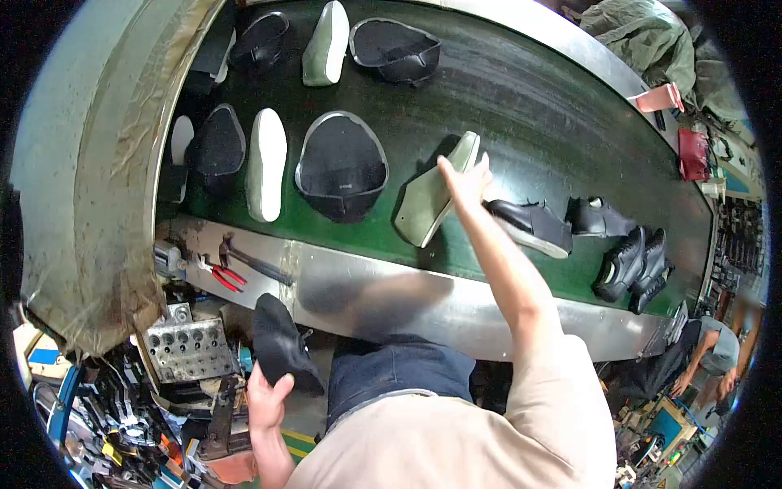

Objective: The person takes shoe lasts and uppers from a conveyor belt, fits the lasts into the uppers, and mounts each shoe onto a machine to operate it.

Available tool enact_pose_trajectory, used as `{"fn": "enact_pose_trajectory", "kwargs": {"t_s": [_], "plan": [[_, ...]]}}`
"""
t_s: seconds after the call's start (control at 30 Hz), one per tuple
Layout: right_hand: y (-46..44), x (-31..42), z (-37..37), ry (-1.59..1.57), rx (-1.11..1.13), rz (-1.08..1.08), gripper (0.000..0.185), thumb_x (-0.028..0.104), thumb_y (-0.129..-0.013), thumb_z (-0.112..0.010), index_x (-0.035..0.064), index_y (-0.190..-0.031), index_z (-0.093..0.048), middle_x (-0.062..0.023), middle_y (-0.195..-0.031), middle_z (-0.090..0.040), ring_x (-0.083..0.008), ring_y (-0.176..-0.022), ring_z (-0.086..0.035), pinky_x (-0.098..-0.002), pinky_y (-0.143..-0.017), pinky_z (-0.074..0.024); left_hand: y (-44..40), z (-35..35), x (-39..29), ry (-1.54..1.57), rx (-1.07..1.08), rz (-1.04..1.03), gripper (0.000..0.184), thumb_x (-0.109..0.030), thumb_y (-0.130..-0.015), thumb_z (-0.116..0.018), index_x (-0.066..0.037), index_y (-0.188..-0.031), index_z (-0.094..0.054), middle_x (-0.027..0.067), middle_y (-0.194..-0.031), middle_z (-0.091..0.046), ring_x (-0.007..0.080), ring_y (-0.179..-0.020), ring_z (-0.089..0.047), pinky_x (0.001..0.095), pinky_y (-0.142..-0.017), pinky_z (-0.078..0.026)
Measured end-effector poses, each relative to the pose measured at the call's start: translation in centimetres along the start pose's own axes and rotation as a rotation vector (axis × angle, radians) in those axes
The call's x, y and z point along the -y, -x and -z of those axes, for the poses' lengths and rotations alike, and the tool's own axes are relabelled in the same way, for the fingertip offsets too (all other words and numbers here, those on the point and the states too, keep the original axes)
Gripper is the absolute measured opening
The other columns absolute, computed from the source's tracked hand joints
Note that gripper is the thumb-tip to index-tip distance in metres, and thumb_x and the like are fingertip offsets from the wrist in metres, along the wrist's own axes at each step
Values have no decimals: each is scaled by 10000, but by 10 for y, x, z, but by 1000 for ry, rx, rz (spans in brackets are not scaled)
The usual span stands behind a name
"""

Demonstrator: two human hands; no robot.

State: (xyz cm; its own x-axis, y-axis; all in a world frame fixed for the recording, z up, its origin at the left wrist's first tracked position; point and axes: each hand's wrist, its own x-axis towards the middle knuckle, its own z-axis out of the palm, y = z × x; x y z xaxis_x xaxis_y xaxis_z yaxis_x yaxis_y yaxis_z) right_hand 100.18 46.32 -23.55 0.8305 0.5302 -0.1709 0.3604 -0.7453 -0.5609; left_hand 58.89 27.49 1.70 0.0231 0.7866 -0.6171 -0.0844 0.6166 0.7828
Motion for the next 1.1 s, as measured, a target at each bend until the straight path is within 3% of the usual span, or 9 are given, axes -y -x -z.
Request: {"fn": "enact_pose_trajectory", "kwargs": {"t_s": [0.17, 0.27, 0.33, 0.37, 0.63, 0.8, 0.9, 1.03, 1.1], "plan": [[-31, 6, -2, -185, 327, -15, 794, 326, -660, -808, 66, -1318, -448, -210, -1181, -610, -299, -1093, -606, -385, -950, -477, -32, -11, 20, -359, 225, 19, 374, -3, -832, -681, -5, -1192, -583, 43, -1073, -644, 123, -983, -585, 288, -885, -460], [22, 43, 53, -426, 434, 261, 712, 269, -749, -805, 54, -1329, -453, -149, -1145, -616, -218, -1048, -597, -327, -912, -481, -32, -7, 42, 82, 166, -134, 308, -123, -927, -600, -21, -1216, -577, 43, -1062, -648, 153, -976, -602, 347, -887, -470], [55, 49, 87, -461, 485, 339, 689, 264, -775, -794, 66, -1340, -452, -135, -1149, -611, -210, -1040, -595, -334, -914, -480, -27, -37, 17, 494, -132, -97, 203, -242, -981, -543, -45, -979, -593, 3, -792, -543, 128, -683, -493, 289, -746, -458], [68, 52, 103, -509, 520, 433, 667, 258, -800, -782, 79, -1350, -451, -121, -1153, -606, -202, -1033, -594, -342, -916, -479, -39, -15, 43, 706, 139, -150, 208, -262, -981, -546, -57, -966, -583, 4, -749, -491, 139, -696, -469, 313, -784, -439], [134, 9, 117, -1230, 739, -305, 440, 342, -943, -627, 131, -1314, -520, -72, -1190, -570, -208, -1081, -554, -368, -914, -478, -54, -23, 103, 1006, 78, 213, 270, -274, -992, -504, -43, -1009, -642, 28, -914, -631, 157, -771, -558, 333, -764, -465], [157, -1, 101, -1273, 827, -322, 435, 351, -969, -581, 121, -1327, -491, -55, -1123, -612, -166, -1011, -606, -330, -900, -512, -43, -39, 69, 930, 51, 279, 402, -309, -1015, -377, -37, -1206, -605, 130, -1266, -611, 280, -1173, -578, 438, -1010, -468], [155, -14, 87, -1554, 1085, -470, 420, 313, -979, -570, 114, -1336, -475, -45, -1107, -622, -167, -996, -616, -337, -903, -516, -53, -29, 98, 866, 105, 231, 449, -316, -1017, -354, -28, -1304, -543, 151, -1314, -576, 298, -1219, -546, 460, -1050, -433], [182, 44, 136, -1218, 964, -449, 459, 367, -1015, -483, 136, -1408, -426, -48, -1148, -627, -177, -1065, -603, -371, -968, -483, -48, -29, 99, 1009, 74, 216, 474, -327, -1022, -326, -21, -1333, -513, 160, -1342, -554, 315, -1231, -536, 478, -1059, -424], [181, 44, 141, -1193, 985, -198, 580, 473, -969, -536, 160, -1439, -406, -105, -1284, -561, -223, -1137, -566, -410, -1002, -445, -49, -28, 95, 1091, 113, 202, 476, -332, -1023, -335, -17, -1335, -507, 164, -1342, -552, 325, -1230, -534, 475, -1055, -429]]}}
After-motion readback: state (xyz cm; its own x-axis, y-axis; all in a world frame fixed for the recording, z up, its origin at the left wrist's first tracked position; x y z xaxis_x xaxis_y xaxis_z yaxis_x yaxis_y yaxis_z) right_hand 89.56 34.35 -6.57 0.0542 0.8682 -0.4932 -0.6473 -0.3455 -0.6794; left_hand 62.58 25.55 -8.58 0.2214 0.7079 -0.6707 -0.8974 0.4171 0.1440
